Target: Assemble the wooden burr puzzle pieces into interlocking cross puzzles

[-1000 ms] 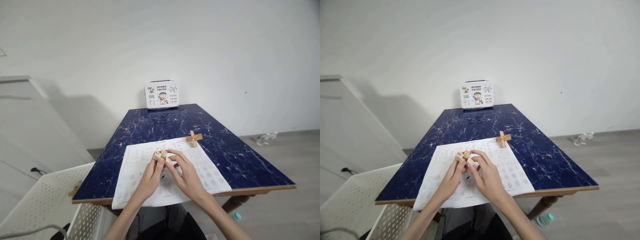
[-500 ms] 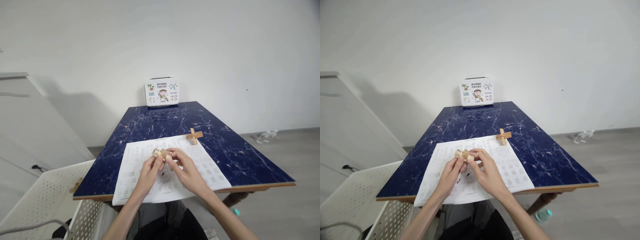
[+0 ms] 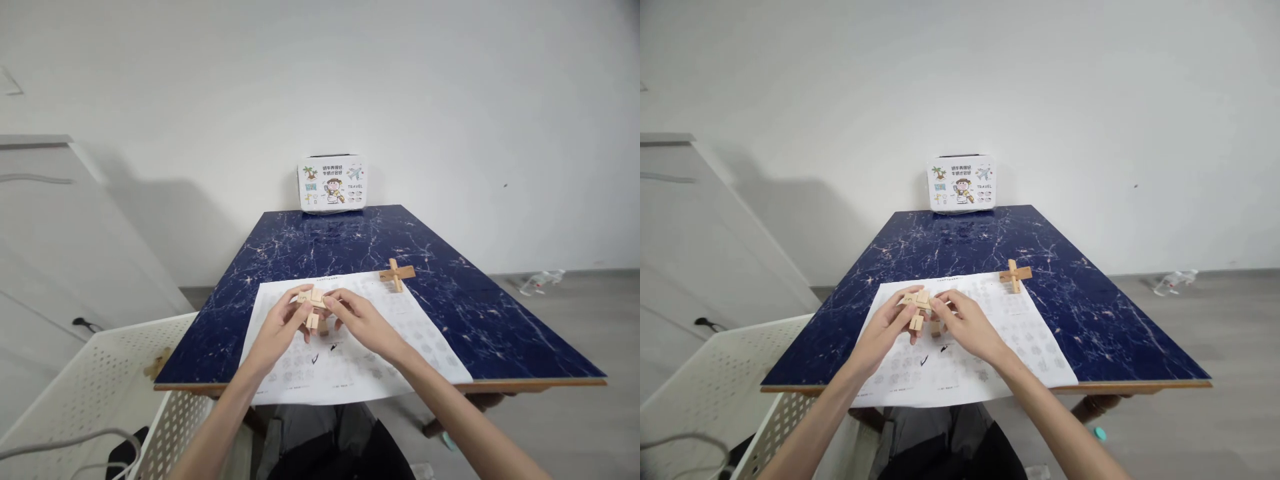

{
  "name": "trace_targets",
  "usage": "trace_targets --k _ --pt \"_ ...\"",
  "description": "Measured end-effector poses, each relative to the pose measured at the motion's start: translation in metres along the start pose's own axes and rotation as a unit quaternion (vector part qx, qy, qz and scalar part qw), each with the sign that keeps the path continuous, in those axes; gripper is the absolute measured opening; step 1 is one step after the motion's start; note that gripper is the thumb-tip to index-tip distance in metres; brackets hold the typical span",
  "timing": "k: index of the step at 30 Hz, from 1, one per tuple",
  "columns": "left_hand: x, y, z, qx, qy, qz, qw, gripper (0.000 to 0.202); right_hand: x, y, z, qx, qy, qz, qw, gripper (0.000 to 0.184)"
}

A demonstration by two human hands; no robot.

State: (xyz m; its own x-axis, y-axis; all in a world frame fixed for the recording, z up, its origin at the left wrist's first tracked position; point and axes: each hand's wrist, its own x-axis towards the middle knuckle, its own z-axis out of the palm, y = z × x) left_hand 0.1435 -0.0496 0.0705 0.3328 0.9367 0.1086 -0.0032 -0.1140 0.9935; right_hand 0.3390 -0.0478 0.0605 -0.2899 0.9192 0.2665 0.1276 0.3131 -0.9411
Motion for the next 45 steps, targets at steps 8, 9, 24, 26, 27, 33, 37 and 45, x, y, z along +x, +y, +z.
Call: trace_targets --k 8,9,24,26,27,33,37,45 --pt "-0.006 -0.011 -0.028 0.006 -0.065 0.007 0.998 0.070 0.013 0.004 0.009 -0.012 -0.054 0.058 0.997 0.039" --pt "-0.007 -0.013 -0.029 0.017 -0.054 0.007 0.998 0.069 0.014 0.005 0.010 -0.010 -0.059 0.064 0.996 0.039" --pt "-0.018 -0.041 -0.036 0.075 0.112 0.010 0.991 0.073 0.000 0.035 0.001 -0.264 0.010 -0.071 0.962 0.036" --pt "-0.017 -0.044 -0.037 0.074 0.114 0.007 0.991 0.077 -0.004 0.042 -0.001 -0.291 -0.015 -0.065 0.954 0.051" --pt "-0.017 -0.045 -0.037 0.072 0.114 0.007 0.991 0.078 -0.005 0.044 0.000 -0.301 -0.022 -0.062 0.951 0.055" --pt "-0.016 -0.050 -0.039 0.069 0.091 0.005 0.993 0.080 -0.007 0.045 0.011 -0.346 -0.021 -0.078 0.935 0.025" --pt "-0.016 -0.048 -0.038 0.081 0.093 0.000 0.992 0.080 -0.011 0.041 0.012 -0.359 -0.019 -0.093 0.929 0.010" --pt "-0.016 -0.050 -0.037 0.080 0.093 0.000 0.992 0.080 -0.016 0.037 -0.003 -0.297 -0.034 -0.095 0.950 0.043"
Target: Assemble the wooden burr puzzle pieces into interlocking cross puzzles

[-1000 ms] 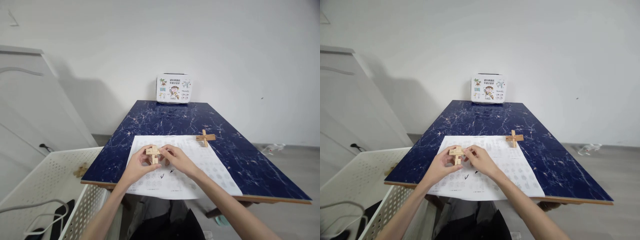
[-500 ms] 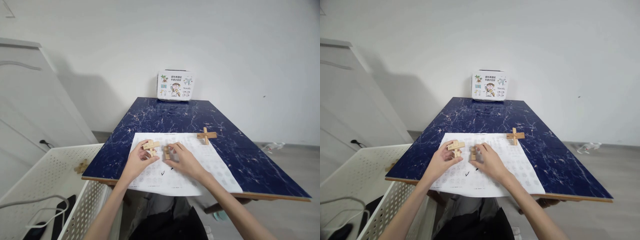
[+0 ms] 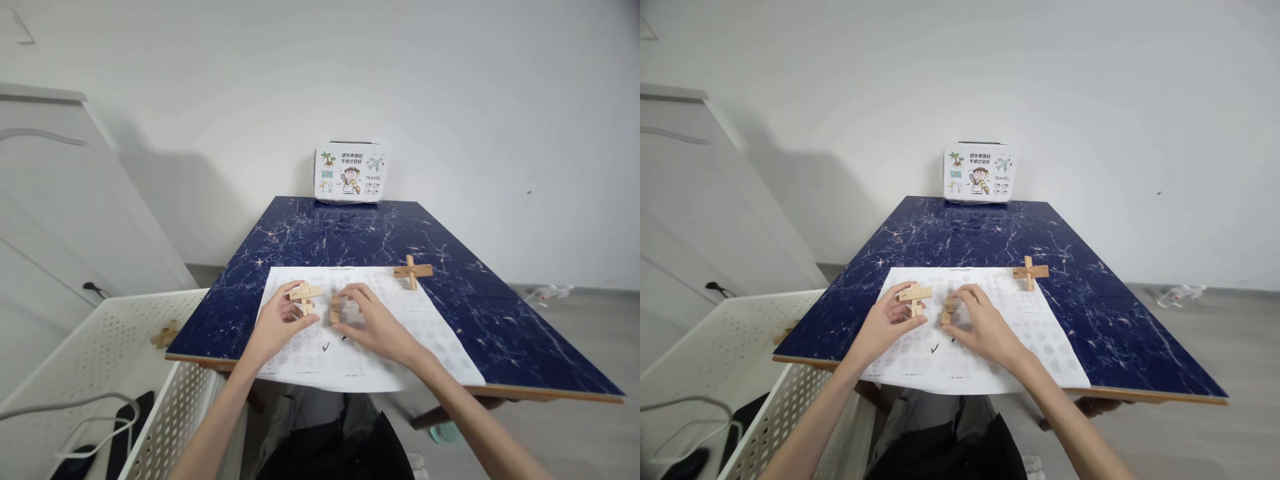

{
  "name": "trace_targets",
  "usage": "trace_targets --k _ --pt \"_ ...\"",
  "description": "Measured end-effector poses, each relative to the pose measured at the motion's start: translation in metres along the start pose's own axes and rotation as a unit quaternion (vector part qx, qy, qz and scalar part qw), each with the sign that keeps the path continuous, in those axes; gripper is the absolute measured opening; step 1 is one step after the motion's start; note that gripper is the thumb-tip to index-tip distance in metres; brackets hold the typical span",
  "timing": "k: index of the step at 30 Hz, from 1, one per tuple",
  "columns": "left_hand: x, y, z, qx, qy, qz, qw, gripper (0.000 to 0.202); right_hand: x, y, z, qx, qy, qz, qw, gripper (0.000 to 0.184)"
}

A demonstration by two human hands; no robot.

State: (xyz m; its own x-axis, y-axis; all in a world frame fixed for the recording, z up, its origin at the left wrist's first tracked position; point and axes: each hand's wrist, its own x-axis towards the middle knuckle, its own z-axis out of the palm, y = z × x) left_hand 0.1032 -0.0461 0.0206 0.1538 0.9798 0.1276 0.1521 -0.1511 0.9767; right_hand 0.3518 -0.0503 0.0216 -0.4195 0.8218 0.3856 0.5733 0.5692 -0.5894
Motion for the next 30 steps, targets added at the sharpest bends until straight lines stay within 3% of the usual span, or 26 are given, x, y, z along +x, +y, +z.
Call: trace_targets --k 3,7,14,19,24,30 --pt "0.000 0.000 0.000 -0.005 -0.001 0.000 1.000 0.080 0.008 0.012 -0.005 0.002 -0.056 -0.055 0.997 0.057" --pt "-0.001 0.002 0.000 -0.013 -0.005 -0.004 1.000 0.080 0.021 0.018 -0.005 -0.040 -0.085 -0.083 0.992 0.037" --pt "-0.002 0.007 0.001 -0.024 -0.014 -0.014 1.000 0.082 0.021 0.006 -0.005 -0.110 -0.070 0.022 0.991 0.007" --pt "-0.003 0.005 0.002 -0.019 -0.008 0.002 1.000 0.080 0.014 -0.008 -0.005 0.001 -0.038 0.109 0.993 0.011" --pt "-0.005 0.006 0.003 0.003 0.000 0.031 1.000 0.079 0.013 -0.027 0.002 0.125 -0.016 0.182 0.975 0.026" --pt "-0.010 0.013 0.006 0.024 0.008 0.055 0.998 0.076 0.009 -0.051 0.003 0.129 -0.026 0.165 0.977 0.023"
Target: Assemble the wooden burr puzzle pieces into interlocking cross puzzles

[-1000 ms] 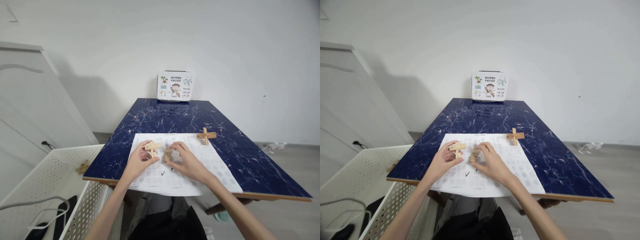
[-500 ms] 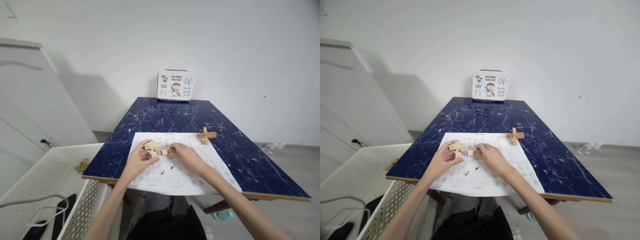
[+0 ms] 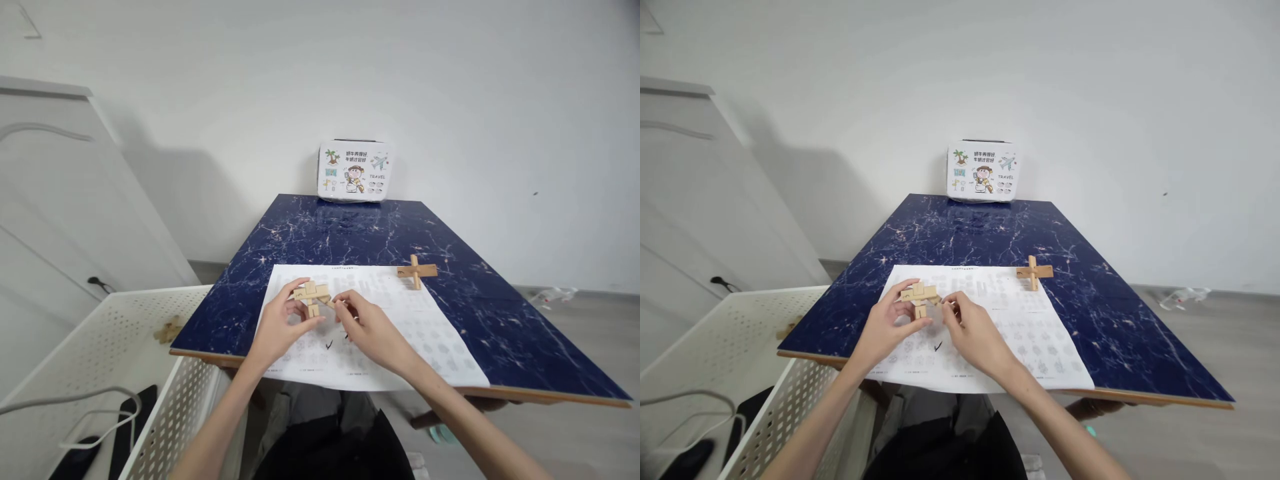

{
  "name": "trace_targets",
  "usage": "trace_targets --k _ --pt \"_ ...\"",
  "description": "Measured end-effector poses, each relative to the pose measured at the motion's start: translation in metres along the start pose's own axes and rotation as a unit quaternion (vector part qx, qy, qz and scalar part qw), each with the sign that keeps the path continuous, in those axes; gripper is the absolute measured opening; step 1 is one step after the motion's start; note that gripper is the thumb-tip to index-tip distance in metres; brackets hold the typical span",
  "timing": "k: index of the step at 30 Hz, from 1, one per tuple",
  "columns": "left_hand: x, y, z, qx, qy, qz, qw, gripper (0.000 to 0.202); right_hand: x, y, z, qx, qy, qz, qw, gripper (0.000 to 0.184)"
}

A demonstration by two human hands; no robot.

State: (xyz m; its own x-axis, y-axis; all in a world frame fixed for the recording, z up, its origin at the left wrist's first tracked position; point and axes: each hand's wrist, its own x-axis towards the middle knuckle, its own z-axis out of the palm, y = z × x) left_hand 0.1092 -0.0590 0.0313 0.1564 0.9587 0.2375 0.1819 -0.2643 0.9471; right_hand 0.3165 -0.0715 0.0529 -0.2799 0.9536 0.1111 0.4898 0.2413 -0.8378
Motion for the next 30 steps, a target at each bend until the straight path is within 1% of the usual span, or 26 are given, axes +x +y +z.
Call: trace_targets --k 4,9,14,18,21,25,28,30 --pt "-0.001 -0.002 0.001 0.020 0.010 0.052 0.998 0.066 -0.009 -0.012 0.005 -0.084 0.041 -0.028 0.995 0.020" --pt "-0.002 -0.004 0.000 0.052 0.002 0.103 0.993 0.059 -0.013 -0.013 0.014 -0.179 0.079 -0.064 0.978 0.010" --pt "-0.004 -0.004 0.000 0.072 -0.005 0.122 0.990 0.058 -0.012 -0.006 0.022 -0.258 0.116 -0.092 0.955 0.009" --pt "-0.006 -0.004 0.001 0.086 -0.026 0.130 0.987 0.056 -0.011 -0.003 0.028 -0.288 0.131 -0.108 0.943 0.011" --pt "-0.008 -0.004 0.001 0.092 -0.038 0.132 0.986 0.054 -0.011 -0.003 0.030 -0.286 0.129 -0.118 0.942 0.012" --pt "-0.011 -0.004 0.001 0.108 -0.041 0.125 0.985 0.057 -0.014 -0.003 0.030 -0.292 0.124 -0.155 0.935 0.011" --pt "-0.013 -0.004 0.001 0.134 -0.051 0.129 0.981 0.059 -0.016 -0.002 0.030 -0.298 0.108 -0.171 0.933 0.008" --pt "-0.014 -0.005 0.001 0.152 -0.057 0.130 0.978 0.059 -0.017 -0.002 0.030 -0.292 0.091 -0.172 0.937 0.007"
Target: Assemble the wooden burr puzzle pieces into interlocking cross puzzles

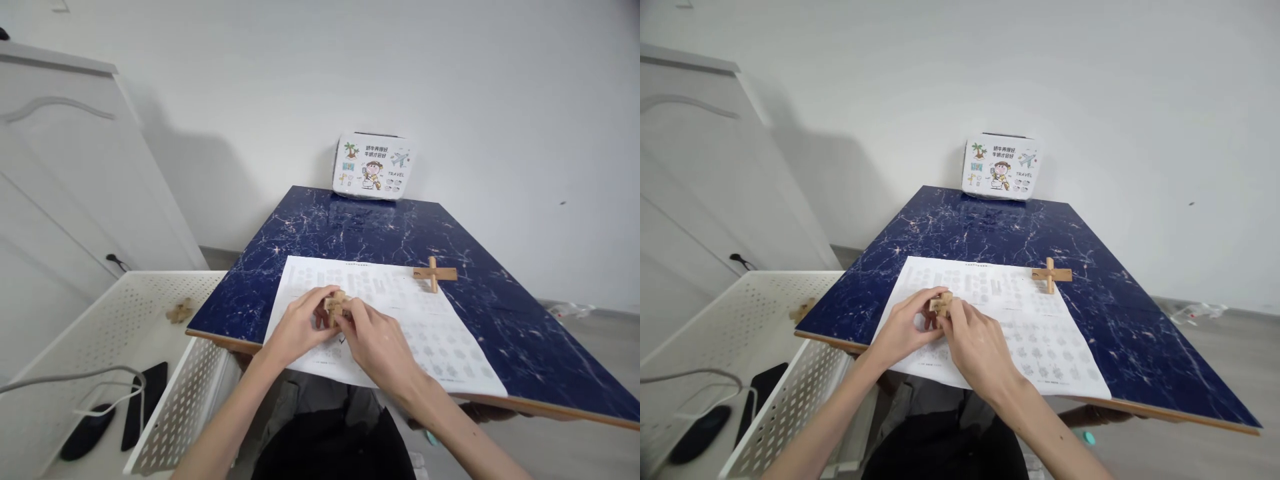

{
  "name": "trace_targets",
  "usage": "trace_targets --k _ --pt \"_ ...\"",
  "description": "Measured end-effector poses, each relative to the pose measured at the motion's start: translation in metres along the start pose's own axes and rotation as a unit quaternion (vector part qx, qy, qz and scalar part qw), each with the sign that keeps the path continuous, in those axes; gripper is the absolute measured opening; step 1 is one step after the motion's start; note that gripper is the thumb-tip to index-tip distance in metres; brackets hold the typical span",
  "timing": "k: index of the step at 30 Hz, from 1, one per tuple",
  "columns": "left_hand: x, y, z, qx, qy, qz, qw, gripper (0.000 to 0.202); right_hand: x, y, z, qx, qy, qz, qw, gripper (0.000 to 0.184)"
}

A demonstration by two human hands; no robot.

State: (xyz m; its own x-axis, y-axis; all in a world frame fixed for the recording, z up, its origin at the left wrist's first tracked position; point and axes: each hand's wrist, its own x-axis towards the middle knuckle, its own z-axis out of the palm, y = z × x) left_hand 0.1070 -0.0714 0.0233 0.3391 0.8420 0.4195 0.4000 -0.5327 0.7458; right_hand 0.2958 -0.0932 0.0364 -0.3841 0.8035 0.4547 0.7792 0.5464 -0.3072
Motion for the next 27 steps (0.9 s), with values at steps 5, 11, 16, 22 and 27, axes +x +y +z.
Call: trace_targets --k 5,11,16,22,27 --pt "0.000 0.001 -0.001 0.007 -0.005 -0.021 1.000 0.062 -0.001 0.003 -0.002 0.058 -0.014 0.024 0.998 0.009" --pt "0.002 0.005 -0.005 -0.072 0.006 -0.070 0.995 0.067 -0.002 0.015 -0.018 0.164 -0.036 0.066 0.984 0.029" --pt "0.002 0.004 -0.008 -0.143 0.001 -0.096 0.985 0.075 0.004 0.022 -0.023 0.202 -0.084 0.047 0.975 0.032" --pt "0.004 0.003 -0.009 -0.172 -0.015 -0.075 0.982 0.072 0.013 0.022 -0.019 0.323 -0.130 0.058 0.936 0.034" --pt "0.003 0.002 -0.011 -0.164 -0.024 -0.053 0.985 0.072 0.012 0.025 -0.017 0.455 -0.176 0.079 0.869 0.042"
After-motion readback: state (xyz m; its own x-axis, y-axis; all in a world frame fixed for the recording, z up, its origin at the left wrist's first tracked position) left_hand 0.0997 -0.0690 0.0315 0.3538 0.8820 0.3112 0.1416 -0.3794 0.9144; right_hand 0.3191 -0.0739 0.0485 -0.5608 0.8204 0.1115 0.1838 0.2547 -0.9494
